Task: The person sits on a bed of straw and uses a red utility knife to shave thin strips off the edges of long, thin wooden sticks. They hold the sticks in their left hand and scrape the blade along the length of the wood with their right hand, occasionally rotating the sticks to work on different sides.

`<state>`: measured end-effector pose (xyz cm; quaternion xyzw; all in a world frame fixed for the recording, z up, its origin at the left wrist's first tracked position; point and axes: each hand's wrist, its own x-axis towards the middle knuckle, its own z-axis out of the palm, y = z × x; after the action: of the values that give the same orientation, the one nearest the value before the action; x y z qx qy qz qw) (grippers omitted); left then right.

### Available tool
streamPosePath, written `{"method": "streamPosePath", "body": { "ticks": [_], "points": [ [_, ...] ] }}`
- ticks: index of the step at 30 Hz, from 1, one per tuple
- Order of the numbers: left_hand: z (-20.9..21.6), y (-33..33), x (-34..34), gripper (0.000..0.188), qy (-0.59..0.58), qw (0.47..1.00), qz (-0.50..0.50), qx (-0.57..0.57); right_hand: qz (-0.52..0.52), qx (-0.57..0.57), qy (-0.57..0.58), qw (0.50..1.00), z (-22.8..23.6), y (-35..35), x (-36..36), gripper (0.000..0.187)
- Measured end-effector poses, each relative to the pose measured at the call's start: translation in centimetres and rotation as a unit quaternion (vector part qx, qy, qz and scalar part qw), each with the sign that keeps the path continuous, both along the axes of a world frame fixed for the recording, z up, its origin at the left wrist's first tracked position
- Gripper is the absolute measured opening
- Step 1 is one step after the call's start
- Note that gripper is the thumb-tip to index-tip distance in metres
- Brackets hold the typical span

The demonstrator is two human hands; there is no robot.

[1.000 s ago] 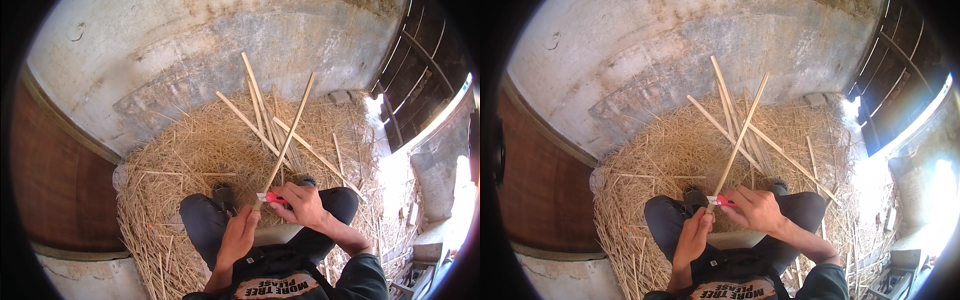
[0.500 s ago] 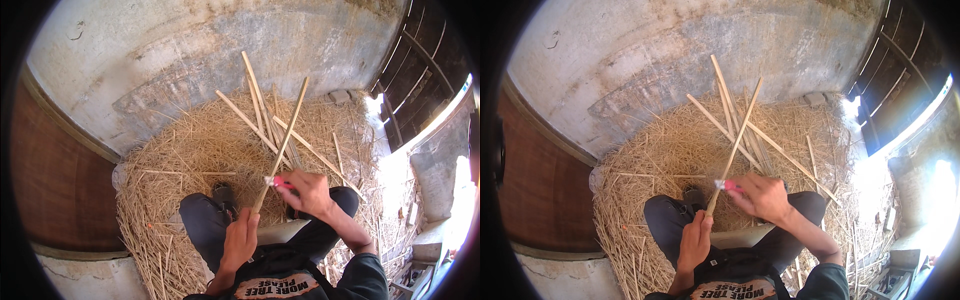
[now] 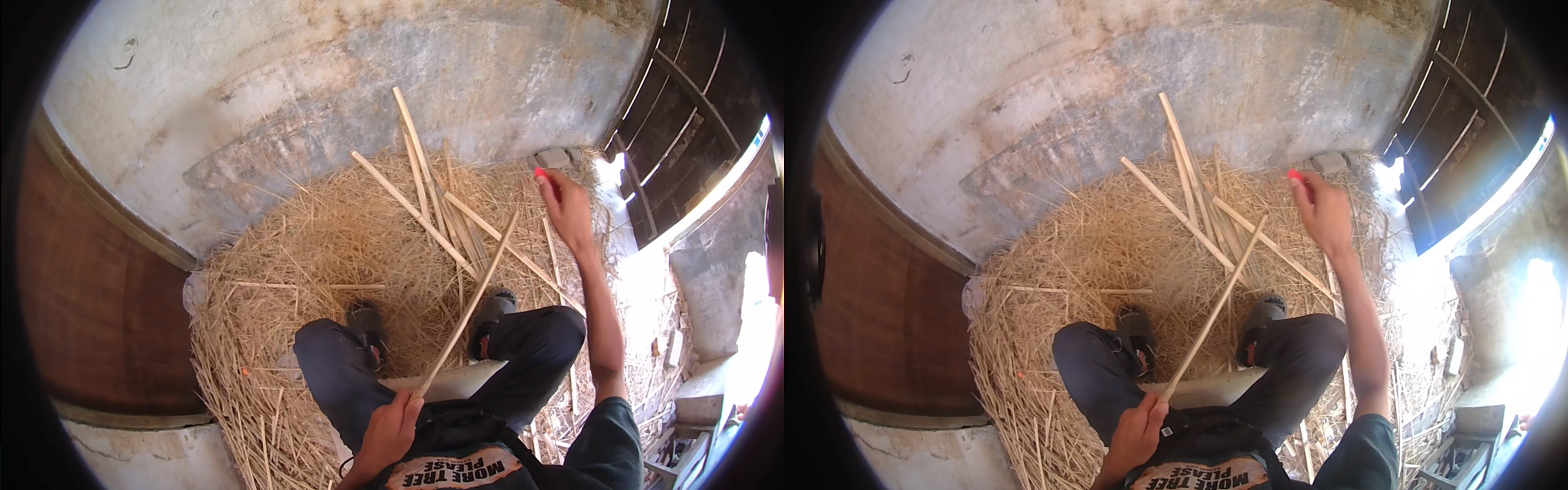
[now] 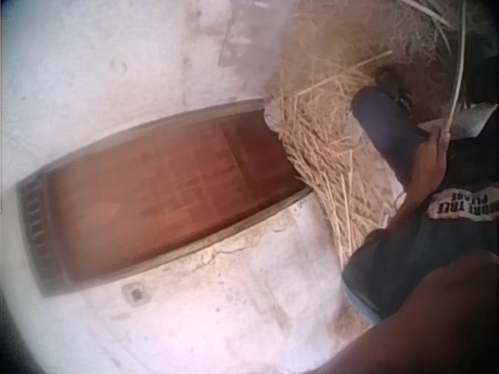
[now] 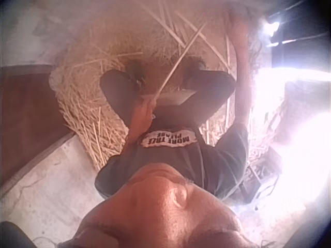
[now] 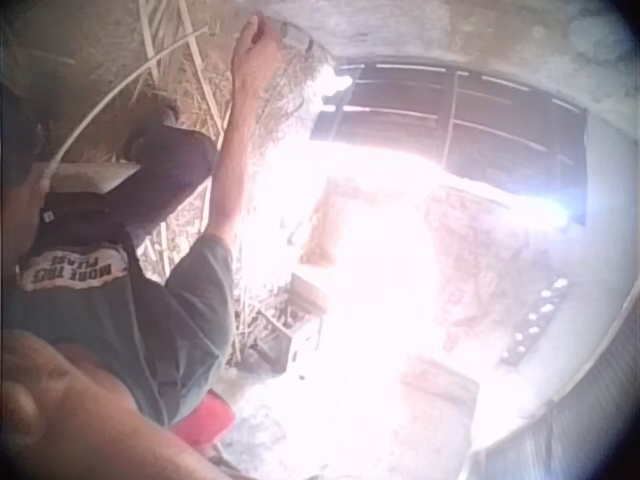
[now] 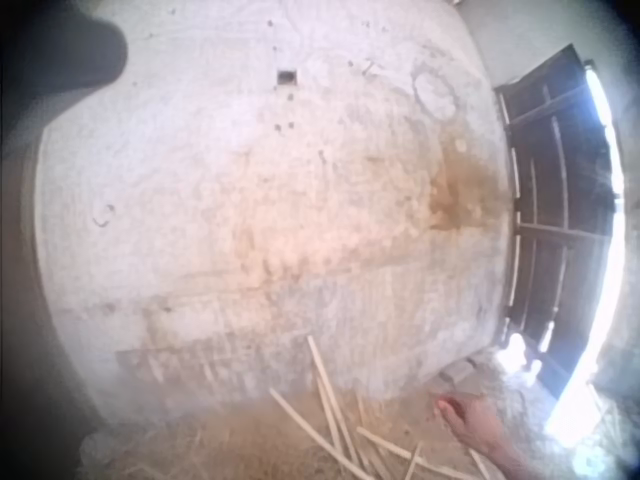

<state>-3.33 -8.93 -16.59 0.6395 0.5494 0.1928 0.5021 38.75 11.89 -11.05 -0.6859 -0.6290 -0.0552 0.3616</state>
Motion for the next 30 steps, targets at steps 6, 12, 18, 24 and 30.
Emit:
{"method": "streamPosePath", "body": {
  "ticks": [6,12,18,24,30],
  "points": [
    [-1.6,1.9,-1.1,0.032,-0.001,0.999,0.027,0.023,0.012,-0.060,0.084,0.995,0.3,-2.0,-1.8,0.033],
    [-0.2,6.6,1.0,0.031,-0.050,0.994,0.060,0.082,0.255,0.019,0.038,0.966,-2.5,-9.2,-12.1,0.019],
    [1.8,7.5,2.6,0.029,-0.064,0.991,0.059,0.103,0.305,0.009,-0.008,0.952,-3.1,-11.1,-14.8,0.030],
    [2.1,7.0,3.1,0.031,-0.074,0.988,0.060,0.123,0.328,0.009,-0.011,0.944,-3.7,-11.1,-15.3,0.031],
    [1.6,6.8,3.3,0.031,-0.064,0.984,0.075,0.150,0.328,0.017,-0.017,0.944,-4.4,-10.8,-15.5,0.032]
  ]
}}
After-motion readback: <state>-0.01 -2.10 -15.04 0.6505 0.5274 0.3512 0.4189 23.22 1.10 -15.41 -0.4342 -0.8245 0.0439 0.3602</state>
